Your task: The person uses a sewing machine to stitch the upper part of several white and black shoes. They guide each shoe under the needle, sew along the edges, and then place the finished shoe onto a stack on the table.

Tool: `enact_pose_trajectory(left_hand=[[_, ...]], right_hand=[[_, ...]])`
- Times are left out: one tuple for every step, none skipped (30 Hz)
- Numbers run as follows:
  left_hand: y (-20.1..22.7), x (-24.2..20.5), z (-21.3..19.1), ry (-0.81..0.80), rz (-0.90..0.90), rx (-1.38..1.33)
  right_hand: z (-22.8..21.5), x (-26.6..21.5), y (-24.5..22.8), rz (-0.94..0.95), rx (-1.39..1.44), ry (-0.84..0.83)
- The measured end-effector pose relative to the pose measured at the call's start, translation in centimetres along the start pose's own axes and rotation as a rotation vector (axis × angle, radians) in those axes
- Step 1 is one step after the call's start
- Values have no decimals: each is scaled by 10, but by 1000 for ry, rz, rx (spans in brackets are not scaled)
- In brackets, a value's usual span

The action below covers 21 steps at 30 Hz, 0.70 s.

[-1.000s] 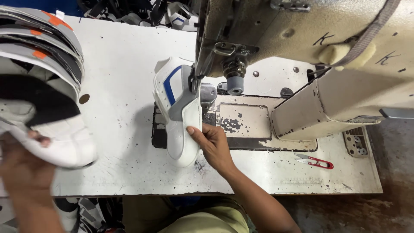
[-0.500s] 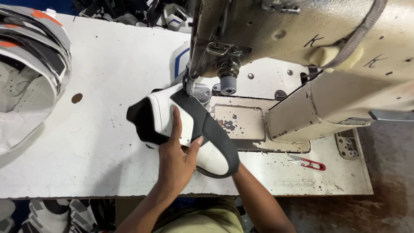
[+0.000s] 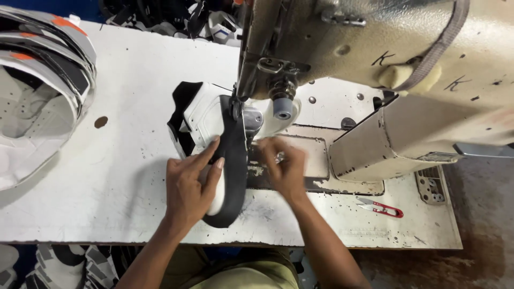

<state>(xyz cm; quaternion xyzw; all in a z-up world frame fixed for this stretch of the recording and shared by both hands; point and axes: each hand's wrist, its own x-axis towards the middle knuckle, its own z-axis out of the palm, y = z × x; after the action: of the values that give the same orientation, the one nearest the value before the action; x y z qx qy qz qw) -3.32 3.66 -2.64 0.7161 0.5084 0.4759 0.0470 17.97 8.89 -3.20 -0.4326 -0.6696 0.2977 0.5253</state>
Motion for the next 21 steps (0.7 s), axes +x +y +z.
enact_pose_trajectory(left_hand=[[-12, 5, 2, -2, 0, -1], [-24, 9, 5, -54, -38, -42], [-34, 9, 7, -111, -81, -85], [-35, 9, 6, -117, -85, -87], [-37, 15, 4, -139, -84, -74], [-40, 21, 2, -161, -82, -60], [-37, 24, -2, -159, -80, -59], [-35, 29, -7, -173, -86, -116], [-35, 38, -12, -183, -85, -168], [-36, 42, -14, -177, -75, -163], [-35, 43, -12, -169, -75, -191], [-33, 41, -8, -160, -74, -219], [-30, 39, -10, -179, -89, -221], [-25, 37, -12, -198, -174, -255], [-21, 50, -14, -196, -226, -285], [-27, 47, -11, -194, -211, -282], [-35, 45, -9, -177, -148, -289], [-44, 45, -7, -160, -86, -296], [-41, 51, -10, -158, -81, -301], [-39, 57, -12, -165, -127, -273], [-36, 59, -11, -178, -180, -248]], right_hand=[[-5, 31, -2, 2, -1, 1], [-10, 60, -3, -333, -437, 104], [-15, 86, -4, -661, -875, 197], [-15, 83, 29, -653, -877, 193], [-15, 86, 59, -444, -1006, -17], [-15, 90, 89, -228, -1119, -230], [-10, 49, 83, -230, -1119, -228], [-13, 2, 82, -170, -1177, -326], [-26, -47, 84, -115, -1231, -417], [-40, -48, 91, -122, -1231, -406], [-59, -50, 99, 26, -1297, -392], [-79, -54, 108, 176, -1358, -372], [-83, -34, 84, 195, -1352, -390], [-88, -13, 60, 321, -1280, -277], [-94, 25, 35, 420, -1205, -131], [-89, 24, 28, 416, -1201, -115], [-83, 25, 21, 283, -971, 22], [-77, 27, 15, 149, -737, 152], [-53, 17, 2, 147, -741, 157], [-29, 6, -9, 213, -448, -107], [-7, -8, -18, 279, -149, -367]])
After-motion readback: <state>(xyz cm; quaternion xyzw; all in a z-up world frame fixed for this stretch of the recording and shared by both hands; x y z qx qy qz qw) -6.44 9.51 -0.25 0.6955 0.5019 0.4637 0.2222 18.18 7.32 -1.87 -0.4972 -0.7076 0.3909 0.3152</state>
